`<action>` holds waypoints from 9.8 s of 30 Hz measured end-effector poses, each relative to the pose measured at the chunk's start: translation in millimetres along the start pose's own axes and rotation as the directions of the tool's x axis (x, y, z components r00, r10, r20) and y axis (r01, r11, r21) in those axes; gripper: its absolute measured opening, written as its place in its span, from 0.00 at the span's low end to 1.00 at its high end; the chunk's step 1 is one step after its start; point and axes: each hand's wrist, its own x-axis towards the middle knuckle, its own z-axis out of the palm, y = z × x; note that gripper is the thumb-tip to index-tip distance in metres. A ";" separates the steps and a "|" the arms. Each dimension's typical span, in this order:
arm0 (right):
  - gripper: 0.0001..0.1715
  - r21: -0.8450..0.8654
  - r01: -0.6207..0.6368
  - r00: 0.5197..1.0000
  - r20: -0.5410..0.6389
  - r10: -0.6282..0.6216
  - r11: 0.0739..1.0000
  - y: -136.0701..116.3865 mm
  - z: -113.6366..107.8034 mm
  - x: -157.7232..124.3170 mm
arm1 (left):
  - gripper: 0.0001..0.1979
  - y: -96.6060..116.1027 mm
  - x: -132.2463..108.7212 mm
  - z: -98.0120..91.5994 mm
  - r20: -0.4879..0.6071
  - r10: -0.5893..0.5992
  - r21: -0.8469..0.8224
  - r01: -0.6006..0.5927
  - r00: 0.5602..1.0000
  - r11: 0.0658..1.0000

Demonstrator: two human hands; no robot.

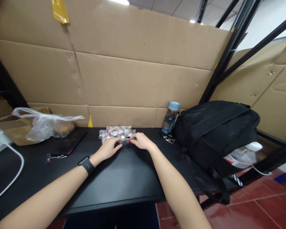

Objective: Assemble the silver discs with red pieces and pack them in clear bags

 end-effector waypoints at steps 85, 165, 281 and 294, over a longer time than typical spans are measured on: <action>0.45 -0.358 -0.460 0.884 -0.103 0.455 0.812 45.4 6.2 -30.2 | 0.59 -98.1 -3.7 -26.3 -0.013 -0.423 0.372 0.397 0.906 0.839; 0.20 0.377 0.174 0.881 -0.473 0.027 0.910 -16.1 19.9 1.5 | 0.16 -0.2 -3.7 -19.9 -0.087 0.242 -0.271 -0.256 0.966 0.928; 0.22 0.216 -0.020 0.987 -0.154 0.054 0.976 4.9 3.9 -12.9 | 0.01 -5.5 -7.7 -37.7 0.181 0.201 0.061 -0.215 0.963 0.975; 0.24 0.005 -0.105 0.994 -0.016 0.105 0.995 30.5 -8.5 -23.7 | 0.17 9.4 -11.3 -18.3 0.169 0.321 0.117 -0.343 0.932 0.932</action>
